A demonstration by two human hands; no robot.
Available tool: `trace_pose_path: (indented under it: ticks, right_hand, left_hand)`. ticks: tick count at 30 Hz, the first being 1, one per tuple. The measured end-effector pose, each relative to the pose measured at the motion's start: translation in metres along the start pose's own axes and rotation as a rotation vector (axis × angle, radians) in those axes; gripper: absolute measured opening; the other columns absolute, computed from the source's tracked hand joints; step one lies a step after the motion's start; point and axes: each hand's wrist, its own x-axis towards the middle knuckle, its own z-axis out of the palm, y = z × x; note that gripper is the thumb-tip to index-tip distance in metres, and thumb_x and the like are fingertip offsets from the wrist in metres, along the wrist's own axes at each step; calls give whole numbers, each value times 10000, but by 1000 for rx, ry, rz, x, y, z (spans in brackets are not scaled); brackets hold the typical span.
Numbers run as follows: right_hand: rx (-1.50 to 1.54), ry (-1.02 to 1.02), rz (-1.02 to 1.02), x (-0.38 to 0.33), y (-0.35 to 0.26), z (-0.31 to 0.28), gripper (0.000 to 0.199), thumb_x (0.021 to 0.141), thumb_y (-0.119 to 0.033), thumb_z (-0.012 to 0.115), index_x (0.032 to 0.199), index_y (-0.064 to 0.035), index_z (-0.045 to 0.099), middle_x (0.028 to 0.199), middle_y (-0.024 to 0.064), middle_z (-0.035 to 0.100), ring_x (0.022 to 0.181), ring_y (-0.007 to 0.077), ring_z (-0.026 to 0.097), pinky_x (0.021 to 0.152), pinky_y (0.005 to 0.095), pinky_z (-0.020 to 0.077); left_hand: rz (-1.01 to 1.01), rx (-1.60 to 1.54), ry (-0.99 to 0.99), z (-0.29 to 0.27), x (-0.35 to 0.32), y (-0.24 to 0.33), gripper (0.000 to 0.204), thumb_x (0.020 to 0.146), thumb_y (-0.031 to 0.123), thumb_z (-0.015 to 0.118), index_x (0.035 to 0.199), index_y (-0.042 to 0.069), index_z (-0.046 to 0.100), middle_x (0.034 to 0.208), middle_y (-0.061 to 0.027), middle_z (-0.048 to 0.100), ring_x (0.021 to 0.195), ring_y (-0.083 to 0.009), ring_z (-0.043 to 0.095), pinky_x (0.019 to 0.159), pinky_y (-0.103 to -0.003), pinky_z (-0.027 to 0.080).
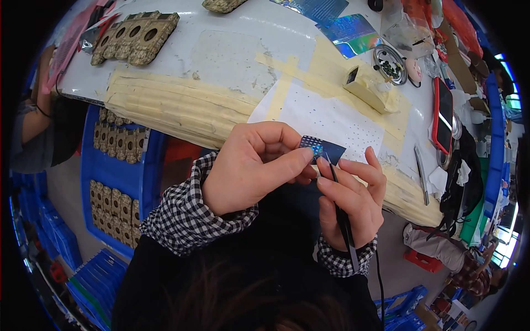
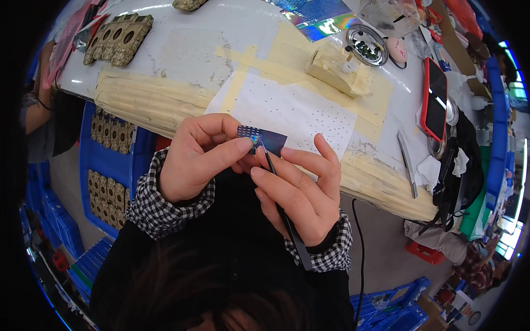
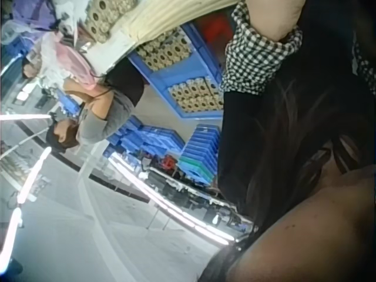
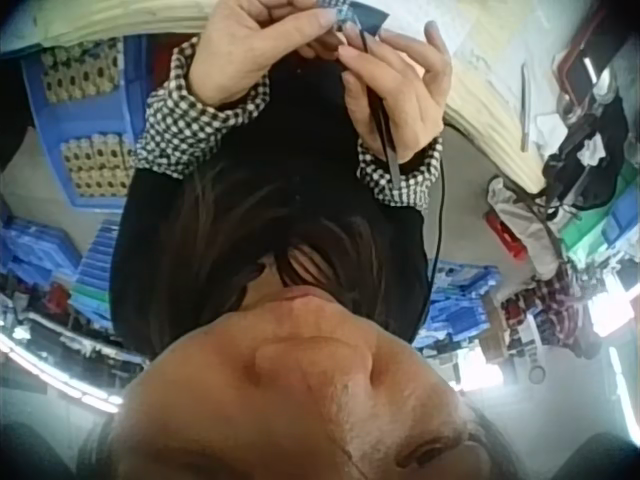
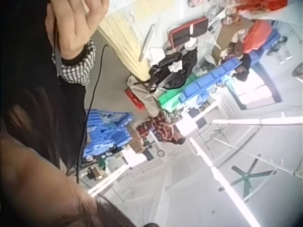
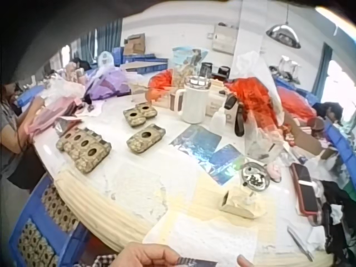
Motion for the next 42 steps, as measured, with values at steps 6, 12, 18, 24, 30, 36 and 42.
trace_pose_path:
  ticks: [6,12,18,24,30,36,42]
  right_hand:
    - [10,5,-12,-3,2,2,316,697,-47,701,996,-116,624,1044,72,650,985,225,560,995,474,322]
    - [17,-6,5,-4,1,0,344,724,-112,709,1050,-94,600,1027,74,655,1000,223,557,1000,478,309]
    - [31,4,27,-7,1,-1,418,759,-246,695,1117,-81,557,1000,71,664,1025,219,550,999,491,298]
    - [3,65,34,-14,5,-8,367,794,-278,661,1101,-103,561,988,73,667,1048,222,533,1004,497,287]
    - [-222,3,67,-32,20,-20,296,812,-168,631,1088,-77,572,974,74,665,1006,230,540,1003,481,302]
    - [-378,-81,24,-38,26,-22,237,779,-128,642,1009,-80,616,951,62,661,972,213,548,978,464,346]
    - [-451,-150,-32,-30,25,-22,214,695,-69,656,906,-92,626,966,56,651,936,221,558,970,473,365]
  left_hand:
    - [6,-9,-8,0,0,-1,122,862,81,574,871,-40,576,803,-90,650,743,-97,624,675,-217,511]
    - [5,20,0,1,0,0,126,862,87,576,871,-39,575,804,-92,650,740,-101,626,671,-220,515]
    - [4,60,41,3,-1,-1,124,864,114,560,833,-3,591,797,-84,657,700,-97,617,623,-210,490]
    - [-14,95,53,3,1,-1,118,859,120,567,825,7,576,762,-95,659,682,-122,636,616,-208,489]
    - [22,92,101,4,0,-5,114,852,119,576,799,22,548,735,-101,657,661,-140,649,574,-210,489]
    - [35,105,122,4,0,-5,113,851,119,566,798,21,553,723,-97,655,638,-133,639,570,-207,486]
    - [39,119,115,3,1,-5,108,852,112,556,797,19,551,720,-97,654,636,-135,640,569,-207,487]
